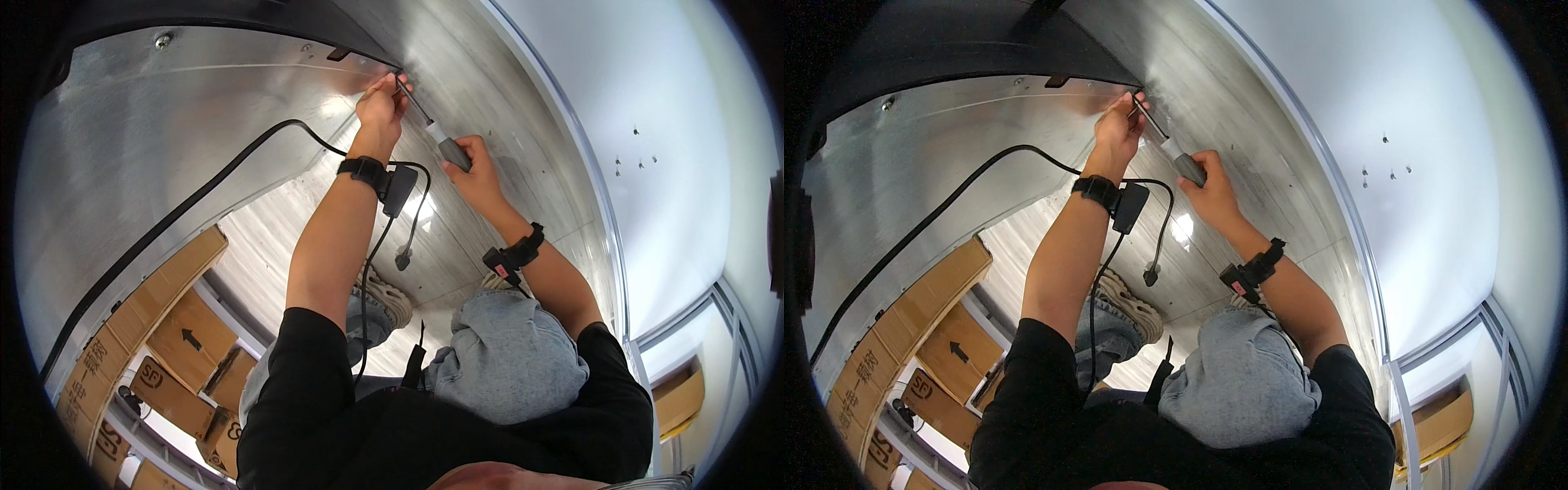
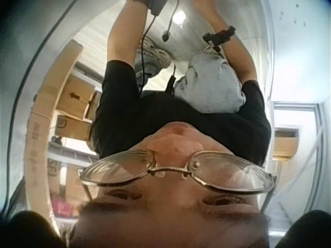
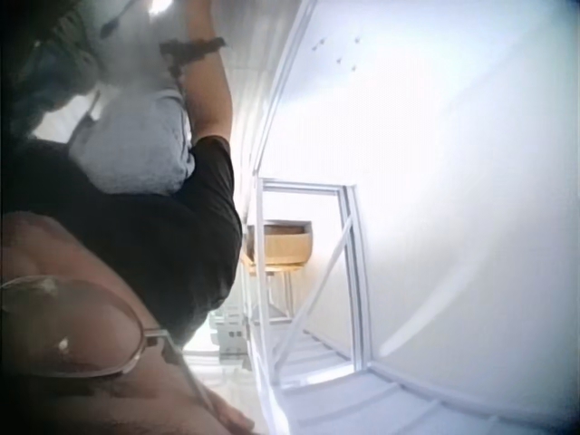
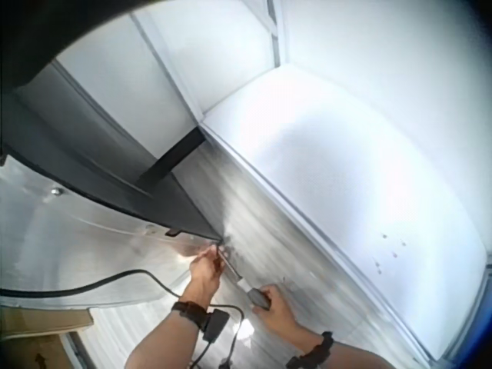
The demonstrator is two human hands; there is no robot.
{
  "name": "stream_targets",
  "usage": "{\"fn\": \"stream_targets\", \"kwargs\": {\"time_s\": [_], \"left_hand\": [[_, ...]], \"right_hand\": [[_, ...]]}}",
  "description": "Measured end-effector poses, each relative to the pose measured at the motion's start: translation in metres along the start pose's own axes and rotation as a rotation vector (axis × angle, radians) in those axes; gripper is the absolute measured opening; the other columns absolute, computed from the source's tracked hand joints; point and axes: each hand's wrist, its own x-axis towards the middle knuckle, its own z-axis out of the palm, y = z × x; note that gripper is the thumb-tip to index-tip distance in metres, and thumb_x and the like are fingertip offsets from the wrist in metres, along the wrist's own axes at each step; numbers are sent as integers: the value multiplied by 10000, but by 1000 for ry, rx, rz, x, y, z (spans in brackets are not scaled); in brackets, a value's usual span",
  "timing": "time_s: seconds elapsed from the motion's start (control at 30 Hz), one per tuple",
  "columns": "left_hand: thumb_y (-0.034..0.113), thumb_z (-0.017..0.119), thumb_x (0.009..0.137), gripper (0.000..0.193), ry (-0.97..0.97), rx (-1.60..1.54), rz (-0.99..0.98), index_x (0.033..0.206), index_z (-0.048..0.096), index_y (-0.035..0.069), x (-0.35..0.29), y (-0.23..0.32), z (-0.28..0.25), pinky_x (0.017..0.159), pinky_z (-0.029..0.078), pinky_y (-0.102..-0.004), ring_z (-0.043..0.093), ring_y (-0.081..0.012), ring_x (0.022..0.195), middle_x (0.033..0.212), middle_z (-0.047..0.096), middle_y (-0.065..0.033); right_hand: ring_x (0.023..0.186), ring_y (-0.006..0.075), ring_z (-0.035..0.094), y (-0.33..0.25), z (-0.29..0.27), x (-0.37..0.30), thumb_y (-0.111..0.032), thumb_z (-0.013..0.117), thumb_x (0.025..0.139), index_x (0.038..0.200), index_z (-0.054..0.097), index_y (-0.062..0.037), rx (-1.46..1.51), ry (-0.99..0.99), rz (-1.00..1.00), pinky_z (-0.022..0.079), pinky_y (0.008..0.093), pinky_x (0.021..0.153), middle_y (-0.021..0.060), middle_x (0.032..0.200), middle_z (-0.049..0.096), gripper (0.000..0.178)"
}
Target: The person uses a screwdriver to fasten screws into the back panel of a wall-mounted electronic device. After securing the screws, the person wipes the device's surface with a blue cloth.
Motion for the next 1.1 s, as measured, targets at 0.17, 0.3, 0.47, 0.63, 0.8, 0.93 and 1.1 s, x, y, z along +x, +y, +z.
{"fn": "stream_targets", "kwargs": {"time_s": [0.17,0.3,0.47,0.63,0.8,0.93,1.1], "left_hand": [[147,491,972,128,37,-8,7,1066,552,85,0,-1,4,626,471,-245,609,-140,766,965,666,-38],[145,493,970,125,55,-22,-1,1056,562,85,2,-2,6,630,465,-240,603,-130,756,958,667,-29],[148,485,973,127,62,-26,1,1041,572,86,1,-1,9,632,462,-238,602,-126,757,949,667,-19],[147,477,976,130,16,-39,12,1042,572,89,0,-5,6,642,468,-250,605,-134,785,966,666,-12],[144,466,980,151,-71,27,-38,1064,577,85,-9,-5,3,676,487,-282,618,-145,830,974,665,-10],[133,487,970,150,-52,178,-28,1075,579,77,-12,5,10,682,508,-287,644,-160,827,949,669,-26],[109,566,929,137,17,206,7,1056,577,59,-7,6,12,638,526,-277,659,-173,773,892,672,-54]], "right_hand": [[900,203,574,3,4,3,-104,694,813,1087,451,-44,62,2,-2,447,319,795,124,965,577,372],[894,187,564,1,4,4,-85,694,811,1074,446,-42,90,-3,10,443,313,792,117,960,574,364],[877,174,556,2,4,8,-57,687,810,1065,442,-39,101,5,-9,436,301,784,99,939,573,354],[813,152,567,-4,3,10,-49,678,817,1063,449,-40,142,-7,39,454,282,710,86,929,572,336],[701,123,582,-23,-10,10,-70,661,840,1081,502,-28,294,-12,236,464,259,587,81,927,579,292],[702,142,583,-32,-18,12,-126,631,876,1142,504,-29,418,-20,254,464,266,606,49,880,561,310],[686,160,593,-6,-8,-1,-100,629,876,1181,464,-20,228,165,74,484,266,579,71,938,554,356]]}}
